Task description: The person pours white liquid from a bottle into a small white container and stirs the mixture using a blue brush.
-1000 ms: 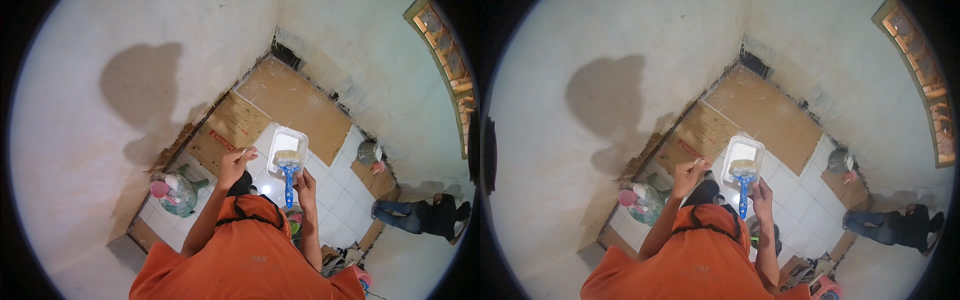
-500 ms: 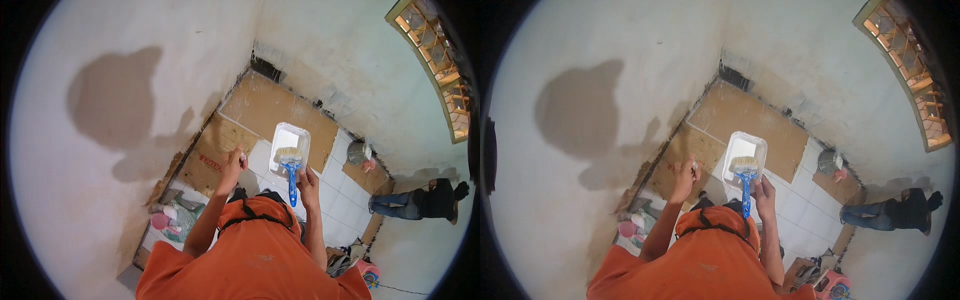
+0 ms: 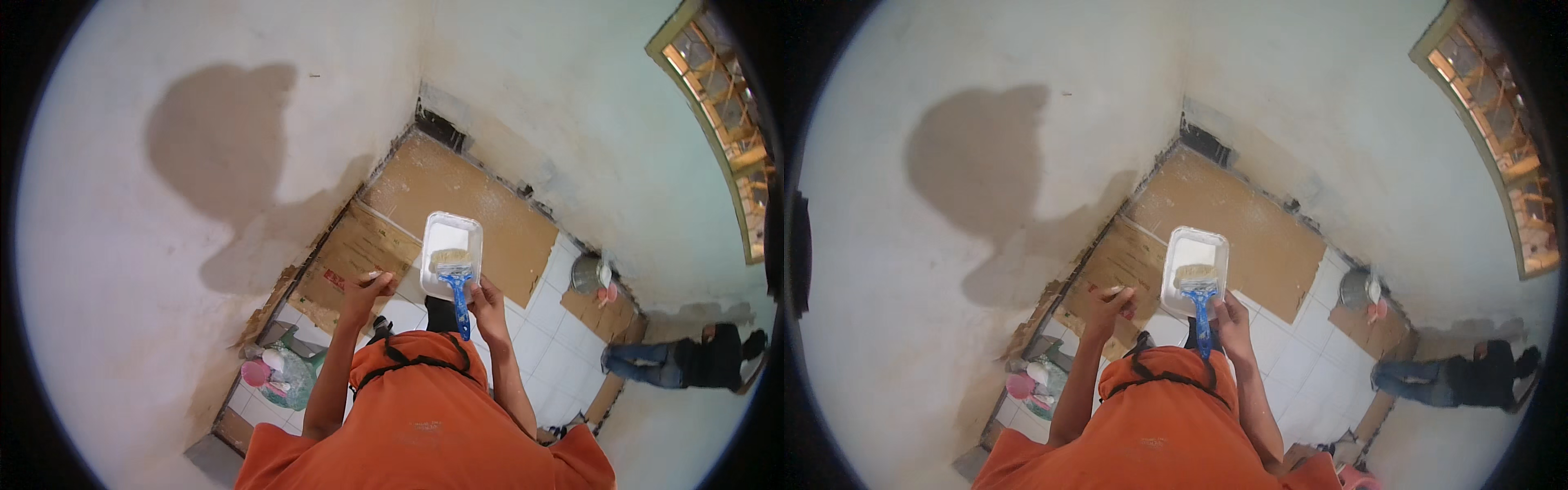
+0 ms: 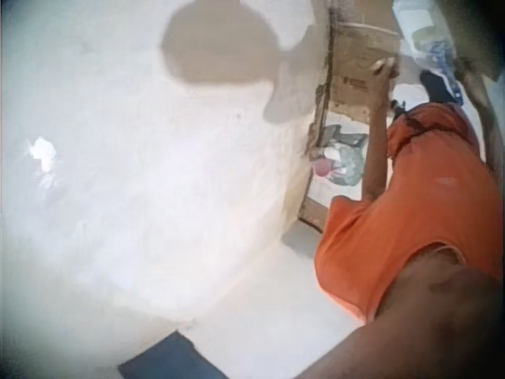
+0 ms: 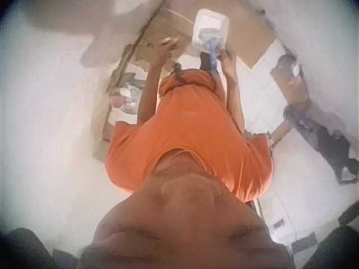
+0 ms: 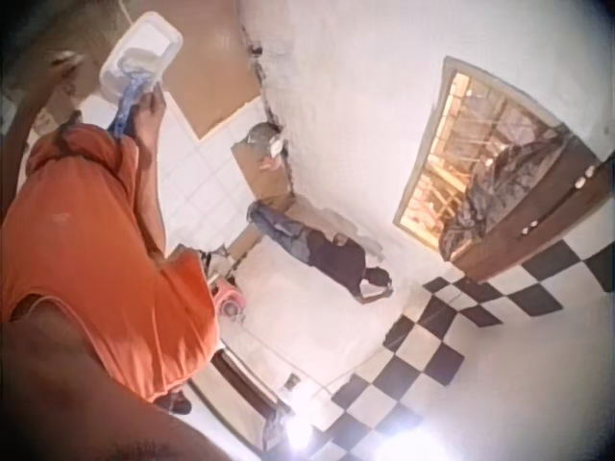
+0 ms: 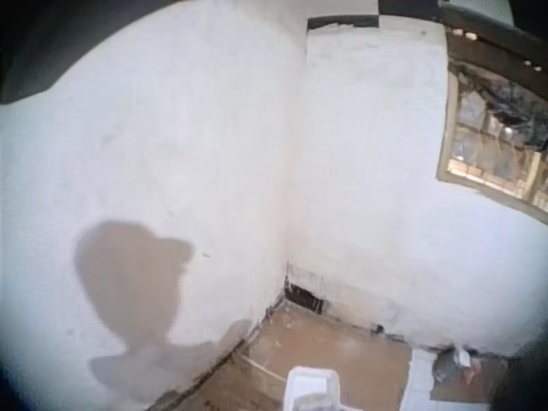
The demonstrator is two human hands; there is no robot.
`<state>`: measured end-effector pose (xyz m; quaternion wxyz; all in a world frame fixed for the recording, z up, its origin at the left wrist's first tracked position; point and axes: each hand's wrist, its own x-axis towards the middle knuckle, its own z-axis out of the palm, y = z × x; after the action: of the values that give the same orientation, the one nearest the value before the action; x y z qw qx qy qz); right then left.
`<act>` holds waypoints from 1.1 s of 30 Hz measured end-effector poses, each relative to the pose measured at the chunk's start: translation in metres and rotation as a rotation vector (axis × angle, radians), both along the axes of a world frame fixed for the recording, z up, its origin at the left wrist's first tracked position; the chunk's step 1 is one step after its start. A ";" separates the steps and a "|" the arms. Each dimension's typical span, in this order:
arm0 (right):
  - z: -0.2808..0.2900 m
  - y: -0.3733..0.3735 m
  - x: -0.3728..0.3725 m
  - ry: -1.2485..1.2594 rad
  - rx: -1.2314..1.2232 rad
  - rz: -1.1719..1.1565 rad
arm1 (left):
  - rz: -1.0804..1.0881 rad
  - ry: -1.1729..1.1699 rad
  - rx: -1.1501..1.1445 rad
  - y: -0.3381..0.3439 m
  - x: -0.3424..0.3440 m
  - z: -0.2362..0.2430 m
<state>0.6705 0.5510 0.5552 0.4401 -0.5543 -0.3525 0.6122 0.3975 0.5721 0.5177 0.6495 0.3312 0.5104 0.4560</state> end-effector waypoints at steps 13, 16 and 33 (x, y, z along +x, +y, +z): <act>-0.021 0.153 0.061 -0.030 0.020 0.236 | 0.418 -0.311 -0.312 0.093 0.076 -0.021; -0.033 0.176 0.085 -0.050 -0.007 0.253 | 0.406 -0.198 -0.238 0.118 0.102 -0.018; -0.019 0.234 0.136 -0.051 0.097 0.233 | 0.426 -0.364 -0.222 0.182 0.175 -0.046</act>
<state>0.8070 0.7854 0.5364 0.3833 -0.5031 -0.4546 0.6272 0.5726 0.7538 0.4718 0.6523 0.0564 0.4902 0.5754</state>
